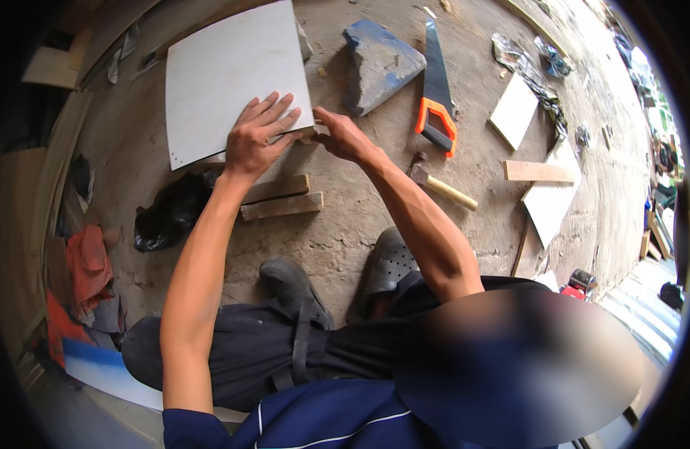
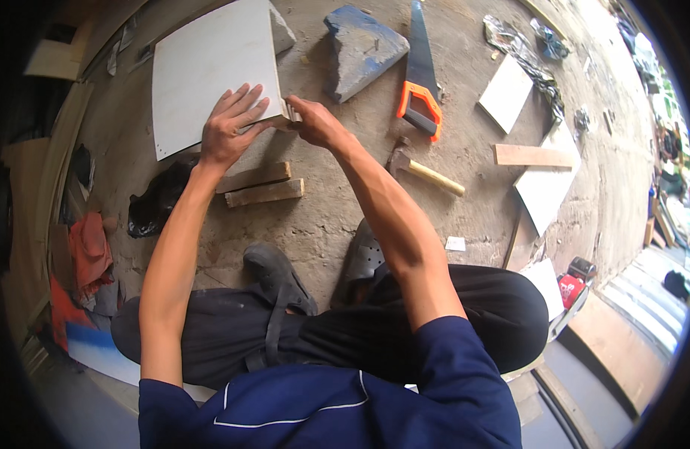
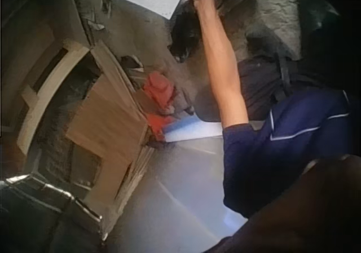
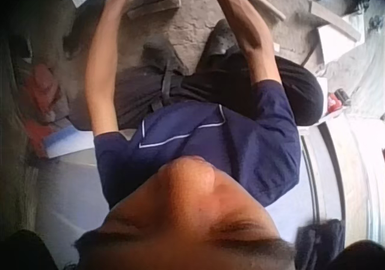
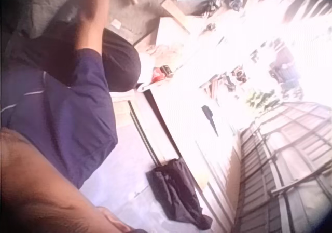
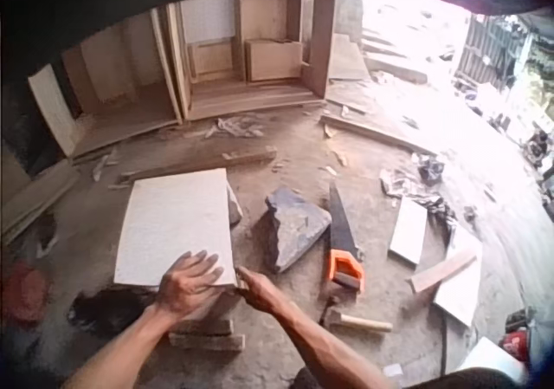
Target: The person sits on the floor and hammers nails into the corners of a white rectangular board resting on wooden blocks. They repeatedly pick up nails, place them on the board, and strike them with a hammer.
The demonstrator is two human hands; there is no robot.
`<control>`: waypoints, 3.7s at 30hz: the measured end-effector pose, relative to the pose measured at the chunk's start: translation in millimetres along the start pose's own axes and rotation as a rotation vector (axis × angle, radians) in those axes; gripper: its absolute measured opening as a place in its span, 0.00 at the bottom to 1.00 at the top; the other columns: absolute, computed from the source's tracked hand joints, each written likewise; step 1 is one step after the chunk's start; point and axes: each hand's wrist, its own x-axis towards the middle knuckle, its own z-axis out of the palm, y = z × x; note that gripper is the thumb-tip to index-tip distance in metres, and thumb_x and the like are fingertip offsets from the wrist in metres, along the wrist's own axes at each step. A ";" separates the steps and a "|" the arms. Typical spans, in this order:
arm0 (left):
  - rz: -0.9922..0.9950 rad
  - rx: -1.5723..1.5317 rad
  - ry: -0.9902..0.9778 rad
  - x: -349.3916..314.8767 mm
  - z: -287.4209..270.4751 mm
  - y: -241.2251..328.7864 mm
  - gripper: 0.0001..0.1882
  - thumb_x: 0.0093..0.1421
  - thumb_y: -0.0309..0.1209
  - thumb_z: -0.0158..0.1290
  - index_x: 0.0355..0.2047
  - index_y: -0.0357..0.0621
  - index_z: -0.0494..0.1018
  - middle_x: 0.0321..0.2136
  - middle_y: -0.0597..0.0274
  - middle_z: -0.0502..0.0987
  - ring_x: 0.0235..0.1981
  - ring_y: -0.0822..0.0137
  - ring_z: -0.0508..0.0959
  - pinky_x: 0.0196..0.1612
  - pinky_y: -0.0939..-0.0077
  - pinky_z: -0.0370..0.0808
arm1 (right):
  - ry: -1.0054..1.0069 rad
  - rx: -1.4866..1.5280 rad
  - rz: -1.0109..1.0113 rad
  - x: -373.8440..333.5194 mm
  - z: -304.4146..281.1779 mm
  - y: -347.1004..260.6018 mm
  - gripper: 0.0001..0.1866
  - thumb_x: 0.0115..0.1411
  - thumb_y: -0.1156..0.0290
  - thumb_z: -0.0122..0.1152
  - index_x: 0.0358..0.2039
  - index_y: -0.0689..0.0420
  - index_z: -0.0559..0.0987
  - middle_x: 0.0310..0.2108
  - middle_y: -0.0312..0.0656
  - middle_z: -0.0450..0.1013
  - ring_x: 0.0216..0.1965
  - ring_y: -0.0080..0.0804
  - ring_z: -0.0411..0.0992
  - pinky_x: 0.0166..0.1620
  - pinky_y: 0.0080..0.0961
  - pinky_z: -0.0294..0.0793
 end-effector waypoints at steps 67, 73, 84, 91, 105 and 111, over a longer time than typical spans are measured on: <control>-1.383 -1.315 0.791 5.5 54.4 88.9 0.23 0.62 0.42 0.62 0.50 0.39 0.76 0.52 0.65 0.76 0.56 0.71 0.72 0.60 0.74 0.67 | -0.091 0.606 0.243 -2.9 -23.4 -24.0 0.29 0.66 0.58 0.62 0.65 0.53 0.69 0.59 0.46 0.72 0.59 0.31 0.67 0.62 0.29 0.64; -1.364 -1.371 0.773 4.3 54.5 90.0 0.29 0.61 0.44 0.63 0.53 0.34 0.72 0.54 0.59 0.75 0.59 0.66 0.71 0.64 0.71 0.66 | -0.080 0.532 0.215 -3.9 -23.5 -22.0 0.31 0.63 0.62 0.65 0.66 0.51 0.69 0.59 0.44 0.73 0.58 0.31 0.68 0.62 0.29 0.65; -1.358 -1.402 0.716 4.1 52.6 91.6 0.35 0.60 0.48 0.63 0.57 0.34 0.67 0.58 0.59 0.72 0.60 0.66 0.69 0.65 0.70 0.63 | 0.001 0.331 0.130 -4.3 -25.9 -25.5 0.32 0.58 0.64 0.70 0.63 0.52 0.72 0.57 0.47 0.74 0.58 0.37 0.71 0.60 0.34 0.68; -1.321 -1.404 0.705 0.3 55.2 90.0 0.36 0.59 0.48 0.63 0.57 0.34 0.67 0.58 0.59 0.71 0.62 0.66 0.68 0.66 0.70 0.62 | -0.002 0.316 0.132 -3.8 -25.6 -25.6 0.31 0.57 0.62 0.71 0.61 0.52 0.74 0.56 0.47 0.75 0.57 0.39 0.72 0.59 0.35 0.69; -1.328 -1.409 0.699 -1.1 52.5 90.7 0.29 0.59 0.44 0.65 0.53 0.37 0.71 0.53 0.62 0.74 0.57 0.68 0.72 0.63 0.71 0.66 | 0.026 0.276 0.117 -4.7 -24.4 -25.7 0.32 0.57 0.60 0.71 0.60 0.55 0.74 0.54 0.49 0.76 0.56 0.38 0.73 0.59 0.34 0.70; -1.338 -1.392 0.708 0.2 51.2 92.6 0.26 0.59 0.43 0.65 0.50 0.38 0.73 0.51 0.63 0.76 0.55 0.69 0.73 0.62 0.71 0.66 | -0.034 0.293 0.157 -3.8 -26.3 -25.9 0.33 0.57 0.59 0.71 0.61 0.54 0.73 0.56 0.49 0.75 0.58 0.38 0.71 0.60 0.35 0.68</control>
